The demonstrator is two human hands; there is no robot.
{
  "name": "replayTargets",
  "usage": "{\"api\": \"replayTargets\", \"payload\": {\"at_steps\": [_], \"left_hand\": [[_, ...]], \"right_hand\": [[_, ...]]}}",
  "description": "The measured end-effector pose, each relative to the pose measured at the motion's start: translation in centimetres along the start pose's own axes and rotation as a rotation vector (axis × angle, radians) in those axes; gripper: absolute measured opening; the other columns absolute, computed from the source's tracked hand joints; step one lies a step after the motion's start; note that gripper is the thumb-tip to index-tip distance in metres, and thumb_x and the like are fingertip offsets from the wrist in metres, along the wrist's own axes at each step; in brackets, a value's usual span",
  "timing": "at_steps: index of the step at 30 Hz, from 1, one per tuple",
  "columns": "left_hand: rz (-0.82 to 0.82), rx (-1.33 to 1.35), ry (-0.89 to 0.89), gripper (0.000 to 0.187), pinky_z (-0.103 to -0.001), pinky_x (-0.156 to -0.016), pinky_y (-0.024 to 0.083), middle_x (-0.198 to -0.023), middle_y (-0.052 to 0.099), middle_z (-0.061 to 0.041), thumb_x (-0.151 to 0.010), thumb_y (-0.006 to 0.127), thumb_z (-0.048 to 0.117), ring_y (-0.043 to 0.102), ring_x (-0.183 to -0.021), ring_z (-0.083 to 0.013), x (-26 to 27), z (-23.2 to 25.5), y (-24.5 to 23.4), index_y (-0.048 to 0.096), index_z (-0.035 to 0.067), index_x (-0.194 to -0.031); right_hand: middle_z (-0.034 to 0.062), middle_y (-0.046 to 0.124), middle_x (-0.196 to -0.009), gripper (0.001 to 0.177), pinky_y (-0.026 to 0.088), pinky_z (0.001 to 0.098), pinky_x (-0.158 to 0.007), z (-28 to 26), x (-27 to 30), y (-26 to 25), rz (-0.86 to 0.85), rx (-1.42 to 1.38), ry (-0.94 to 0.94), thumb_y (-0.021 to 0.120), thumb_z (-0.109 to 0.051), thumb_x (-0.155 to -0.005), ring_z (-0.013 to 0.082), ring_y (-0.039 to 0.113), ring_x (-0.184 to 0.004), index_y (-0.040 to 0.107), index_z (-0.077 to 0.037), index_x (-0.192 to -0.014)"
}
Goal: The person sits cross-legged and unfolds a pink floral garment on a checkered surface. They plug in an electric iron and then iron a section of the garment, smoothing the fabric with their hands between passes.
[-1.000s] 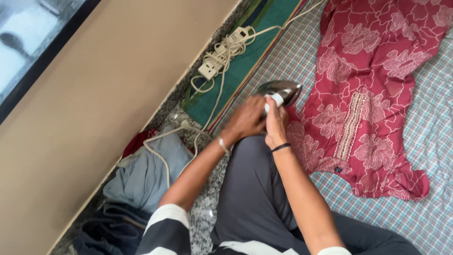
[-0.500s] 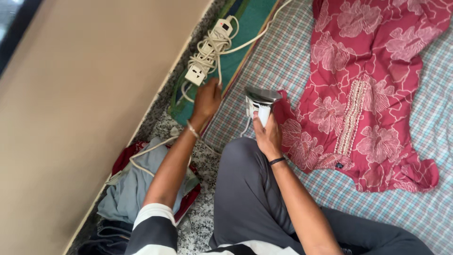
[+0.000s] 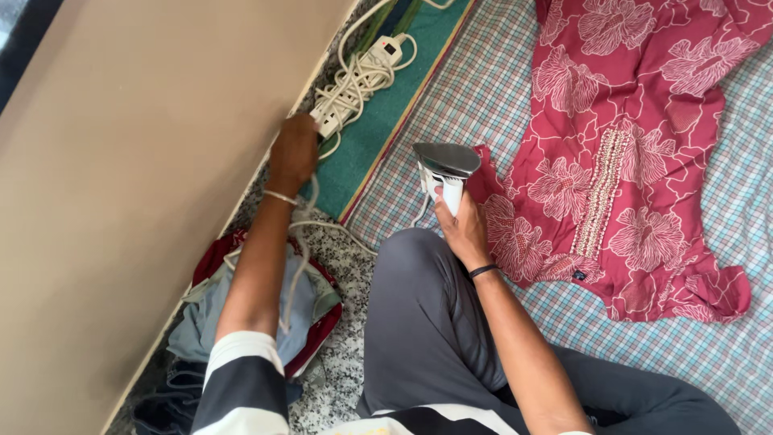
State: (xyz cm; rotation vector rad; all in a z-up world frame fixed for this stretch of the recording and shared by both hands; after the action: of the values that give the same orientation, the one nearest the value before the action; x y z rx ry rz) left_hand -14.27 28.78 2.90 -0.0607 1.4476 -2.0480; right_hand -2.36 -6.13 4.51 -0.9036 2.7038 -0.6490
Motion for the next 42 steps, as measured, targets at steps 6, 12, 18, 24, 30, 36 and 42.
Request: {"api": "replayTargets", "payload": {"at_steps": [6,12,18,24,30,36,42], "left_hand": [[0.373,0.028,0.186,0.026,-0.056,-0.091,0.051,-0.111,0.063,-0.030,-0.113,0.044,0.022,0.061,-0.103,-0.0488,-0.4,0.8,4.3,0.054,-0.001,-0.120],[-0.118,1.188,-0.690,0.033,-0.036,-0.053,0.055,-0.081,0.077,-0.014,-0.109,0.036,0.043,0.071,-0.060,-0.0269,-1.8,-4.8,8.3,0.051,0.015,-0.118],[0.233,0.737,-0.679,0.034,-0.034,-0.048,0.051,-0.072,0.066,-0.007,-0.108,0.052,0.037,0.062,-0.055,-0.0186,1.3,-1.5,7.8,0.065,0.007,-0.101],[0.154,0.577,-0.377,0.023,-0.045,-0.057,0.044,-0.073,0.067,-0.013,-0.107,0.061,0.026,0.058,-0.063,-0.0308,1.5,7.9,1.6,0.071,0.005,-0.107],[-0.102,0.577,-0.081,0.028,-0.051,-0.068,0.052,-0.087,0.070,-0.022,-0.105,0.053,0.016,0.069,-0.080,-0.0420,3.0,12.7,1.6,0.063,0.006,-0.129],[-0.078,0.381,-0.081,0.026,-0.054,-0.069,0.054,-0.089,0.072,-0.022,-0.099,0.061,0.017,0.069,-0.080,-0.0425,3.6,12.4,4.2,0.068,0.008,-0.123],[-0.081,0.298,-0.112,0.020,-0.052,-0.066,0.053,-0.086,0.074,-0.018,-0.093,0.066,0.018,0.070,-0.076,-0.0391,3.2,13.1,3.6,0.074,0.011,-0.110]], "right_hand": [[0.0148,0.075,-0.114,0.038,0.055,0.0406,-0.084,-0.4,0.1,-0.9,-0.017,-0.055,0.022,0.061,-0.027,-0.096,0.0278,0.073,-0.096,0.065,-0.002,-0.125],[0.0129,0.074,-0.106,0.035,0.055,0.0401,-0.079,-0.1,0.1,-1.0,-0.020,-0.066,0.071,0.061,-0.028,-0.097,0.0264,0.072,-0.087,0.066,-0.005,-0.124],[0.0173,0.073,-0.103,0.038,0.055,0.0429,-0.076,-0.2,-1.6,-0.9,0.092,-0.009,0.018,0.060,-0.032,-0.098,0.0293,0.072,-0.086,0.067,-0.001,-0.120],[0.0233,0.072,-0.099,0.045,0.053,0.0508,-0.077,1.5,-9.1,-1.4,0.169,0.231,0.123,0.063,-0.042,-0.101,0.0389,0.070,-0.088,0.063,0.002,-0.107],[0.0224,0.073,-0.097,0.044,0.053,0.0526,-0.078,1.2,-9.9,-0.5,0.223,0.253,0.084,0.064,-0.043,-0.099,0.0413,0.070,-0.088,0.064,0.001,-0.107],[0.0146,0.073,-0.099,0.053,0.054,0.0482,-0.077,-2.1,-9.1,-1.8,0.297,0.206,0.152,0.075,-0.051,-0.087,0.0337,0.071,-0.089,0.063,-0.004,-0.108],[0.0189,0.057,-0.109,0.067,0.054,0.0442,-0.079,-5.6,-6.1,-2.3,0.569,0.399,-0.251,0.081,-0.053,-0.092,0.0341,0.063,-0.101,0.050,-0.001,-0.120]]}}
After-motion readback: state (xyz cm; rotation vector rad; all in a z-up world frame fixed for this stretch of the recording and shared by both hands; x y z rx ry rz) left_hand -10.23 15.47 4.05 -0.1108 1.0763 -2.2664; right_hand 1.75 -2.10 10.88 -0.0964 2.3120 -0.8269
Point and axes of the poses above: each hand's wrist, its own x-axis away from the middle knuckle, its own y-axis out of the palm, z = x × y, the point moved 3 cm from there along -x, towards the middle knuckle
